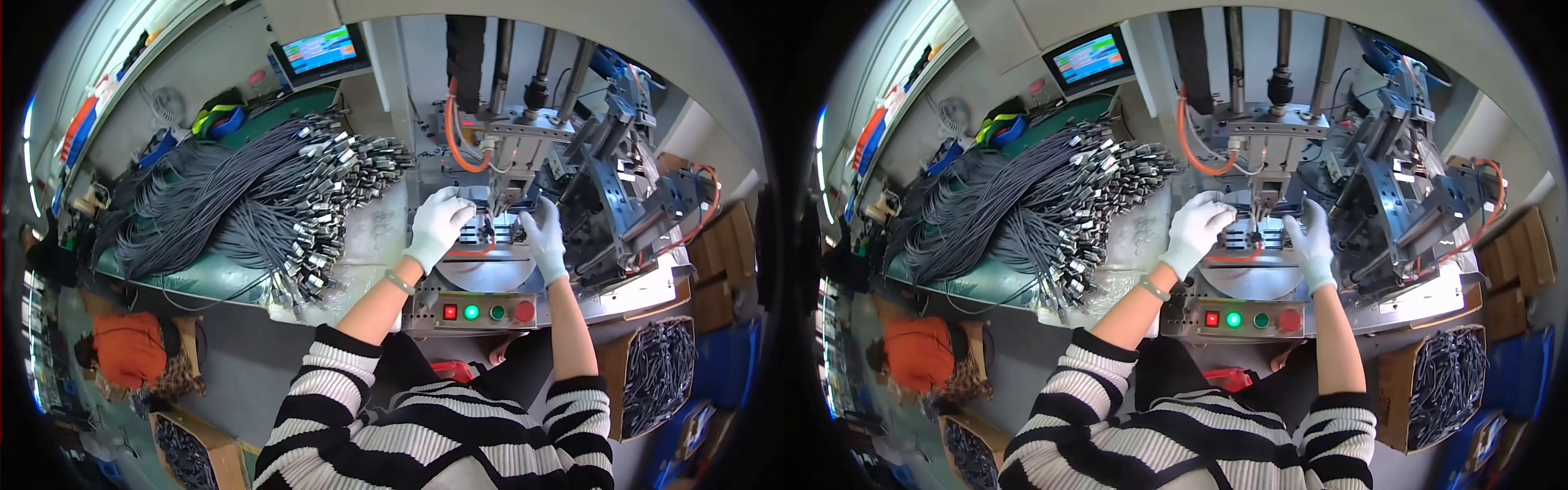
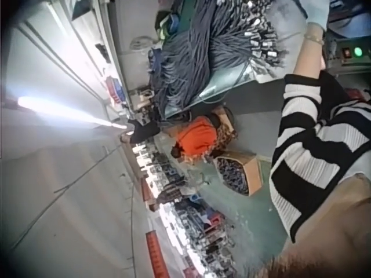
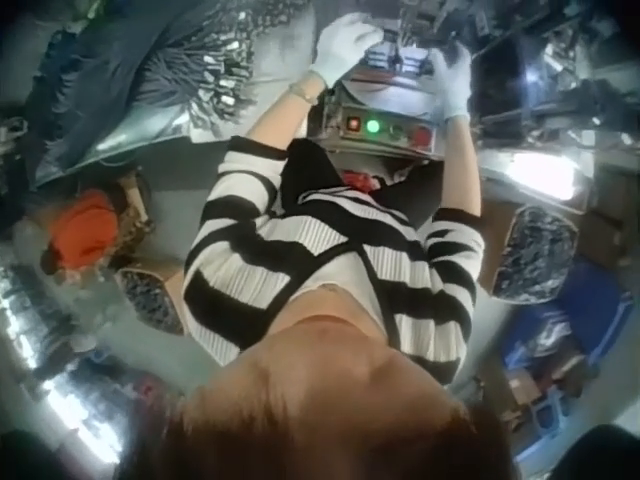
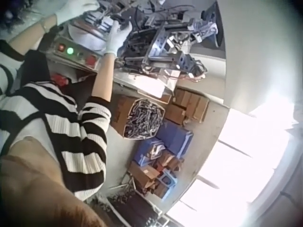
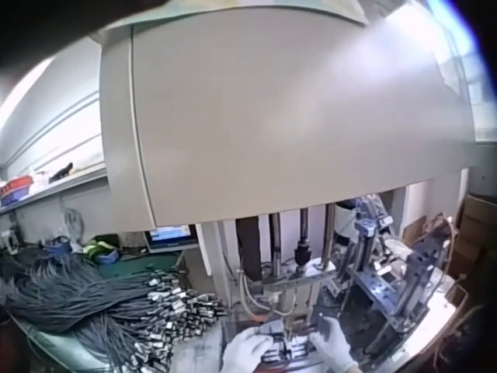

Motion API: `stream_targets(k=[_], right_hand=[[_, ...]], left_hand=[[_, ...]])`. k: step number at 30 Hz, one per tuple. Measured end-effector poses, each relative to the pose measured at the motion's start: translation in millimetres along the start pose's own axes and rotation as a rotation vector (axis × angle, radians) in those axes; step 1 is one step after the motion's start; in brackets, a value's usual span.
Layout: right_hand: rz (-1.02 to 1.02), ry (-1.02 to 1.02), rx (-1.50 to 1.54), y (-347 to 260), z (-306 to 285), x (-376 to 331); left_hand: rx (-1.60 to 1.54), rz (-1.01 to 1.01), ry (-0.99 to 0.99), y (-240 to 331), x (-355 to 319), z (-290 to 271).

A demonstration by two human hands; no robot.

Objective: Feeding bundles of wires into a terminal crimping machine and collecting them in a bin.

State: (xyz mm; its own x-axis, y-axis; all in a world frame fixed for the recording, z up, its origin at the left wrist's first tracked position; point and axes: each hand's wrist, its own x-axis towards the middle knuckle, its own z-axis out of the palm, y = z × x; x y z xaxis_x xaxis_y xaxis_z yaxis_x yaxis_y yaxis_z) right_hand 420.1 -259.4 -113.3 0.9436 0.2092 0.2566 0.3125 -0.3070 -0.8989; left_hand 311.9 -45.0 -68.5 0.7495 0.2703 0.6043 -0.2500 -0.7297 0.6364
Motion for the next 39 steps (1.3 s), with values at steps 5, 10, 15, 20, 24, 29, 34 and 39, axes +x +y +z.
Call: stream_targets(k=[5, 10, 15, 20, 24, 29, 34, 39], right_hand=[[-0.116, -0.24, -0.174, -81, 27, -70], [-0.265, -0.7, -0.108, -151, 149, -85], [-0.217, -0.855, -0.257, -181, 205, -77], [-0.709, -0.48, -0.339, -133, 148, -101], [-0.652, -0.323, -0.423, -78, 38, -84], [-0.432, -0.083, -0.438, -34, -51, -27], [-0.277, -0.008, -0.378, -11, -48, 6], [-0.202, -0.057, -0.296, -8, -44, 11]], left_hand=[[-0.037, -0.016, 0.115, 21, -20, -64], [-0.081, -0.027, 0.367, 24, -34, -118], [-0.005, -0.119, 0.383, 26, -53, -148], [0.202, 0.067, 0.175, 16, -59, -142], [0.41, 0.167, -0.102, 2, -54, -133], [0.318, 0.114, -0.321, -6, -23, -88], [0.382, 0.054, -0.382, -25, 2, -54], [0.256, -0.047, -0.419, -39, 0, -54]])
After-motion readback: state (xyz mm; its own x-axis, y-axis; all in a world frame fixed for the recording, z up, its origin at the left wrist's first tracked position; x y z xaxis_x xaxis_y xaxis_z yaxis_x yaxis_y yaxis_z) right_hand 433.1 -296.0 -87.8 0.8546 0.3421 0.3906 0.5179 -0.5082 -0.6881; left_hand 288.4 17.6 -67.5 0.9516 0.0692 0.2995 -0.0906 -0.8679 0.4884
